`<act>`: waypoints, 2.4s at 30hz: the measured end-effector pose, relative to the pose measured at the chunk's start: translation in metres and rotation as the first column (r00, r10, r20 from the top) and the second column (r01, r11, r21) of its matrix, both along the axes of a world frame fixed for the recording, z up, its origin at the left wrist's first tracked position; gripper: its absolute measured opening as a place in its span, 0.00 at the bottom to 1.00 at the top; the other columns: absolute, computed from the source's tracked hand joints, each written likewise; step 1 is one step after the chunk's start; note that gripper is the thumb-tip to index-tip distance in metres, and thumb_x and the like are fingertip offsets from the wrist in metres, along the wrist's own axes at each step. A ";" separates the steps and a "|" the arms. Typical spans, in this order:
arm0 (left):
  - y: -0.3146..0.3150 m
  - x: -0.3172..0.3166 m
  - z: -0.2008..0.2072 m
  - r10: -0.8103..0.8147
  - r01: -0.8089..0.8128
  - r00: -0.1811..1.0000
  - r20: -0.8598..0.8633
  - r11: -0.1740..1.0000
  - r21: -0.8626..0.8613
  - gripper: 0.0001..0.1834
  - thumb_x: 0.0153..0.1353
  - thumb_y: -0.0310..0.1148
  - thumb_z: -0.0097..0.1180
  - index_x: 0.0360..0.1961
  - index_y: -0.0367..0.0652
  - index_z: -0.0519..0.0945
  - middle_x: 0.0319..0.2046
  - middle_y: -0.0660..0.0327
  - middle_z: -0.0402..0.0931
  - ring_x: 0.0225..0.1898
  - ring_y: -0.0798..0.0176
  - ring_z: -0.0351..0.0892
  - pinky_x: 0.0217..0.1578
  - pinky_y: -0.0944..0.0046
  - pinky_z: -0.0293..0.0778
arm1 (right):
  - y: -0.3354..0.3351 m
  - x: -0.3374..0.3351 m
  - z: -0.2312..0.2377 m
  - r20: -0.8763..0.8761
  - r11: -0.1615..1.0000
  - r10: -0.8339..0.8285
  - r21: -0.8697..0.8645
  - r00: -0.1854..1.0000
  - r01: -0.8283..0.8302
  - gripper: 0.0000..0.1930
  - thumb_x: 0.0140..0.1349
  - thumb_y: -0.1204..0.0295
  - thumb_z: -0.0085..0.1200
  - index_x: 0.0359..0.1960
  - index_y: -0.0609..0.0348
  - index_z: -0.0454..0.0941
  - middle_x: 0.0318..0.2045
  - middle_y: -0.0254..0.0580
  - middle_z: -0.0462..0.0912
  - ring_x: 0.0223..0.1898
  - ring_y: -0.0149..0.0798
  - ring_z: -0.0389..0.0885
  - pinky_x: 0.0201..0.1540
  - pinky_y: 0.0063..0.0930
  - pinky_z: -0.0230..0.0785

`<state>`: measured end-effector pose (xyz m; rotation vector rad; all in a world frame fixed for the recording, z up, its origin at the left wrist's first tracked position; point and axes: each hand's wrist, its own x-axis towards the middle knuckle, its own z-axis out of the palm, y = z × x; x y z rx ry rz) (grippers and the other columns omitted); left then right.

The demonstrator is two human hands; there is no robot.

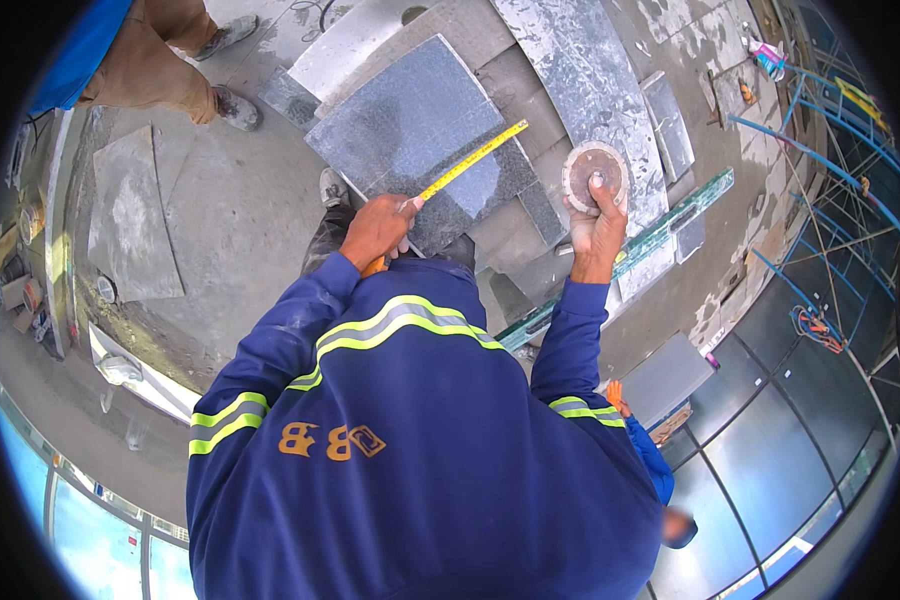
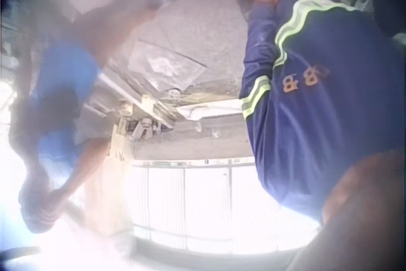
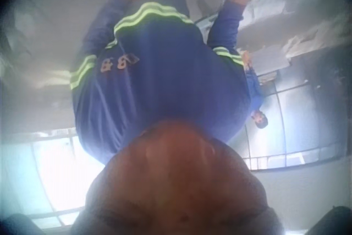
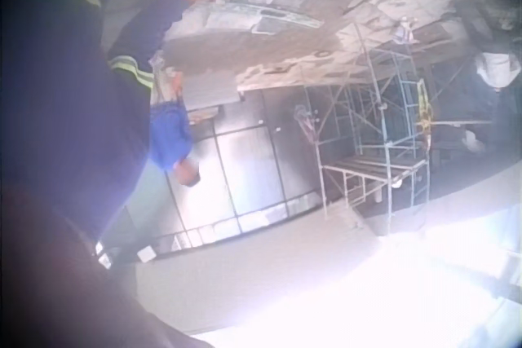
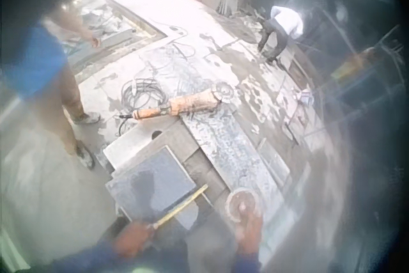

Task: The person measures a stone tile with a tape measure and marks it, then uses an angle grinder to cut the tile along the marked line. The person handles the tile and tools directly, with another worker visible nearby.

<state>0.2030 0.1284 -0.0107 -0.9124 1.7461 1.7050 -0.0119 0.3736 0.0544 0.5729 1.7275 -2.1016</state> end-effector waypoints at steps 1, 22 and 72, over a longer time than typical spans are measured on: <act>0.004 0.001 -0.001 0.038 -0.039 0.999 0.026 0.999 0.020 0.29 0.76 0.53 0.48 0.29 0.37 0.80 0.15 0.58 0.78 0.14 0.63 0.78 0.20 0.61 0.73 | 0.006 0.005 -0.003 -0.004 1.000 -0.014 0.014 1.000 0.014 0.32 0.57 0.81 0.67 0.65 0.58 0.71 0.53 0.46 0.81 0.50 0.48 0.84 0.41 0.52 0.81; -0.030 0.012 -0.026 0.014 0.007 0.997 0.070 0.959 -0.284 0.32 0.73 0.54 0.52 0.23 0.36 0.81 0.12 0.58 0.76 0.13 0.61 0.77 0.18 0.59 0.71 | -0.096 -0.037 -0.029 -0.303 0.676 0.719 0.511 0.625 -0.531 0.16 0.62 0.73 0.67 0.50 0.65 0.82 0.42 0.41 0.88 0.43 0.32 0.85 0.49 0.29 0.77; -0.027 0.005 -0.019 0.000 0.078 0.976 0.218 0.934 -0.348 0.27 0.72 0.53 0.53 0.31 0.39 0.87 0.12 0.59 0.77 0.14 0.60 0.79 0.22 0.59 0.74 | -0.131 -0.085 -0.074 -0.185 0.331 0.943 0.585 0.276 -0.740 0.14 0.61 0.68 0.66 0.46 0.63 0.83 0.39 0.40 0.88 0.40 0.32 0.85 0.46 0.29 0.77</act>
